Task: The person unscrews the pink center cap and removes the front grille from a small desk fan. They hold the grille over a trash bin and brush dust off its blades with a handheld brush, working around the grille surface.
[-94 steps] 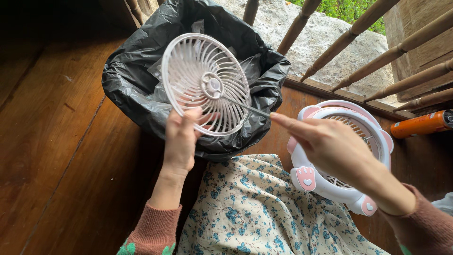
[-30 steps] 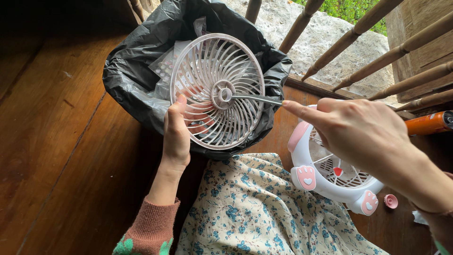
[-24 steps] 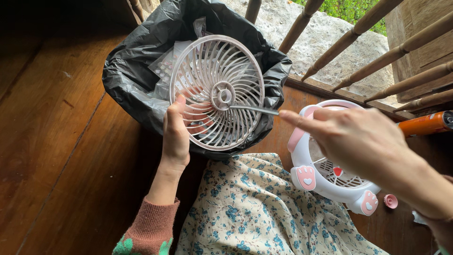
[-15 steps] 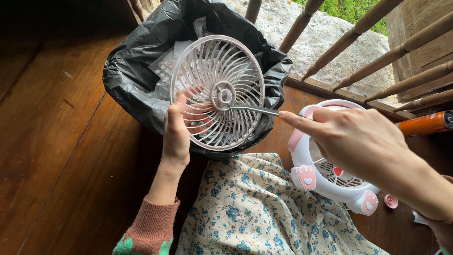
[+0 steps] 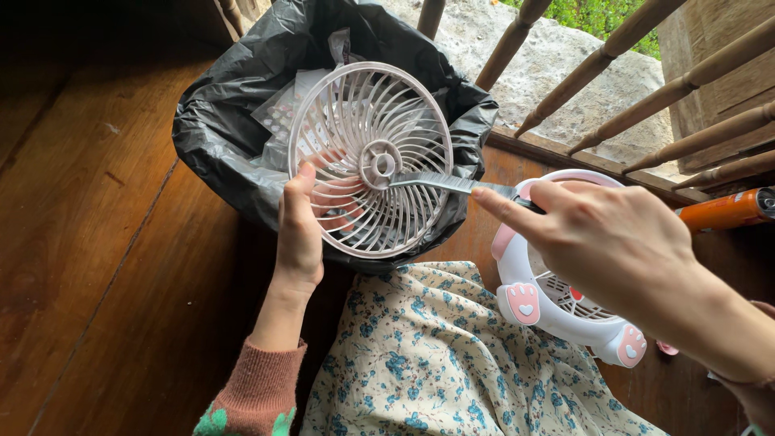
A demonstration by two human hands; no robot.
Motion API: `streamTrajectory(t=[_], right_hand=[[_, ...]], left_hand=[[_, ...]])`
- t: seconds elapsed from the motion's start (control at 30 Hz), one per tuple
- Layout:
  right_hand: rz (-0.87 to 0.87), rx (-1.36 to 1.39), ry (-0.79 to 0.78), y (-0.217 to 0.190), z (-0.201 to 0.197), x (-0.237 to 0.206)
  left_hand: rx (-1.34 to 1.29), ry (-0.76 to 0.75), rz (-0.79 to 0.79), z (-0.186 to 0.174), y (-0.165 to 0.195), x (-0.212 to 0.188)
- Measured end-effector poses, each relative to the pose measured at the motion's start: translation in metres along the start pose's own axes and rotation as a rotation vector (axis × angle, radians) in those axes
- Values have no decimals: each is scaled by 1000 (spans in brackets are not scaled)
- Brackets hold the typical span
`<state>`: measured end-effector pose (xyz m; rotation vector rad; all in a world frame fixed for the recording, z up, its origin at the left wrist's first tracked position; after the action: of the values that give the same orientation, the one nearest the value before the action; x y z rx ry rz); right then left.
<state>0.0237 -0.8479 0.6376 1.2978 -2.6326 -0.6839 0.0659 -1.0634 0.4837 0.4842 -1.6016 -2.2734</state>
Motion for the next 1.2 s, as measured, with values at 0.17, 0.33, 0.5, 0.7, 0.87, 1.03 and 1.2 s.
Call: streamTrajectory(t=[0.17,0.33,0.5,0.7,0.87,1.03,1.2], right_hand=[[21,-54,-93,13,27,3],[-26,-73,197,25,3,14],[-43,-142,334,18,-7,9],[-12,-180,309,22,-5,12],[-35,-74,297,14,-7,10],[36,-103,157,22,7,8],[191,185,-35,52,39,2]], left_hand=[[31,-12,16,-1,5,-2],[3,-33,9,0,6,-1],[-5,-32,1,1,4,1],[-10,-46,0,2,2,1],[-28,-29,-3,0,1,2],[6,-32,-10,2,-1,1],[14,-11,2,-5,-1,2]])
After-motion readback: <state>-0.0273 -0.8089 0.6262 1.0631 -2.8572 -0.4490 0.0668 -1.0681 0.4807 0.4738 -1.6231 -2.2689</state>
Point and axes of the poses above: each hand's wrist, its own x-axis towards the middle knuckle, its own z-axis out of the palm, y = z × x, the point moved 10 cm from there along x, towards the middle knuckle, and after that the axes turned 9 degrees about z, right-handed, at the moved point
